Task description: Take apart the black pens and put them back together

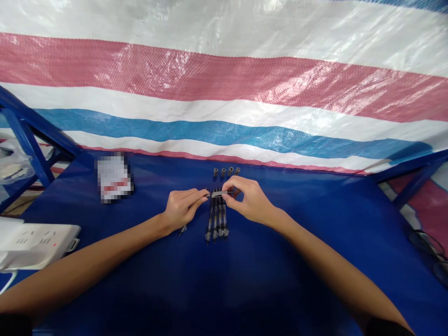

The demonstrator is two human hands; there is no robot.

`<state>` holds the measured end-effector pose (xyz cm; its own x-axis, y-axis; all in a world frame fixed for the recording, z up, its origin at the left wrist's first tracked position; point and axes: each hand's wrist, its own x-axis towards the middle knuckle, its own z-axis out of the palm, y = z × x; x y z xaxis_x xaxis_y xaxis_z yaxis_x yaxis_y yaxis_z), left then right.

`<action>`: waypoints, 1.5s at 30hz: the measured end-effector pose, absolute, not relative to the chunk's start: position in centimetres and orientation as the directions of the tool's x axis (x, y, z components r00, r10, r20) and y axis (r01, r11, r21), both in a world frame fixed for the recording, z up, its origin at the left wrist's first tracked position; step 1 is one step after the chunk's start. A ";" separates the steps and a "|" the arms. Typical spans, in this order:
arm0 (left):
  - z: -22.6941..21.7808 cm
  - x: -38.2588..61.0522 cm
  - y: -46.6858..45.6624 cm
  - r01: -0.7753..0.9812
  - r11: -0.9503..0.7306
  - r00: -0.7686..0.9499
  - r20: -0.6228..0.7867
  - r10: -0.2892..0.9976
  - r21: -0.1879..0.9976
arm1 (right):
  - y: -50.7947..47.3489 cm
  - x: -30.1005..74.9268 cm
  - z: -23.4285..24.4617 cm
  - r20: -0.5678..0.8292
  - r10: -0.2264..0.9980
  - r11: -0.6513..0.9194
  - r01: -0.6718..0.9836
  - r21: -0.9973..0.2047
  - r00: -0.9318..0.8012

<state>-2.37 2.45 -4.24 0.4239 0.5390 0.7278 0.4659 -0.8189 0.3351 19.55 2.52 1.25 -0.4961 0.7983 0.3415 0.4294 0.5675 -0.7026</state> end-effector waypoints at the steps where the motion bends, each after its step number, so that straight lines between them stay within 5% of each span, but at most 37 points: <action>1: -4.3 -2.4 2.5 0.465 -0.820 0.423 0.731 0.536 0.333 | 2.5 19.5 1.2 0.347 0.795 0.574 0.433 -0.695 -0.497; 20: -3.1 -2.0 2.4 0.575 -0.775 0.496 0.641 0.586 0.263 | 2.6 19.4 1.0 0.297 0.845 0.482 0.395 -0.782 -0.444; 27: 0.1 -2.0 1.8 0.773 -0.613 0.541 0.337 0.771 0.164 | 3.0 19.5 0.9 0.204 0.910 0.341 0.372 -0.863 -0.360; 32: 1.9 -2.3 1.8 0.923 -0.382 0.385 0.065 0.921 -0.049 | 3.4 19.7 0.8 0.200 0.937 0.316 0.450 -0.835 -0.287; 37: 1.4 -2.9 2.4 0.905 -0.415 0.403 -0.126 0.907 -0.091 | 3.5 19.7 0.7 0.201 0.923 0.351 0.506 -0.788 -0.327; 45: -0.4 -1.9 1.6 0.898 -0.441 0.440 -0.074 0.895 0.002 | 3.5 19.6 -0.1 0.092 0.909 0.378 0.712 -0.591 -0.407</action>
<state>-1.89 1.63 -0.45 0.4396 0.8952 -0.0737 0.8977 -0.4406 0.0021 19.57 3.52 -0.14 -0.4067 0.9089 0.0918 0.7123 0.3785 -0.5911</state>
